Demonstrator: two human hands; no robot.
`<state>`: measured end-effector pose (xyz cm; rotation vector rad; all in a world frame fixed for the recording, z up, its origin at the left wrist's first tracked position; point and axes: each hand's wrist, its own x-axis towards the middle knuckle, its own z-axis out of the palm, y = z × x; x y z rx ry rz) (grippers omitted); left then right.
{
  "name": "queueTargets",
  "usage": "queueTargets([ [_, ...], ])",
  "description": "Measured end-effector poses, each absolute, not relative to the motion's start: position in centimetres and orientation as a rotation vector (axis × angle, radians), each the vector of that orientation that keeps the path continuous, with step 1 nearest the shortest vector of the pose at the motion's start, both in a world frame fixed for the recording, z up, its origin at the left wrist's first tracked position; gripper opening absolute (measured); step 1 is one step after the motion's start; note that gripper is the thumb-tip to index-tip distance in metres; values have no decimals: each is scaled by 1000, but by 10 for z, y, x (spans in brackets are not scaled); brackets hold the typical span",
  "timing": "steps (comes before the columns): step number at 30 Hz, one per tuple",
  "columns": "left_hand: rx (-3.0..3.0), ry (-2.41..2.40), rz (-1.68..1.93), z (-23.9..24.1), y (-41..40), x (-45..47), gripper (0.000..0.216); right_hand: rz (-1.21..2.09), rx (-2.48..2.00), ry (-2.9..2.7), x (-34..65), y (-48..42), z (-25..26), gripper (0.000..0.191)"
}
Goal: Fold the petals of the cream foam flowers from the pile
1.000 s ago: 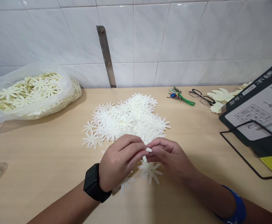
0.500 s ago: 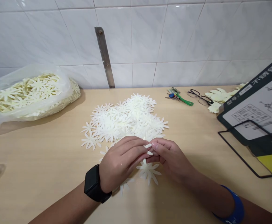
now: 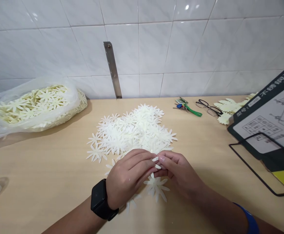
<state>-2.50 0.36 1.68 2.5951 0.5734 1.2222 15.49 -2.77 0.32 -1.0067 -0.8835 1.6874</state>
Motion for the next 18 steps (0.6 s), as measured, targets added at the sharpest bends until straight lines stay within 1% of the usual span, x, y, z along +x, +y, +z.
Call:
queueTargets([
  [8,2552,615,1203,17,3,-24,18,1676,-1033,-894,153,-26,3,27],
  [10,2486,678,1182,16,2,-24,17,1637,-1062,-935,153,-26,4,28],
  [15,2247,794,1010,16,1,-24,25,1498,-1104,-1085,153,-29,6,25],
  [18,2076,811,980,19,0,-23,21,1442,-1111,-1167,153,-32,5,21],
])
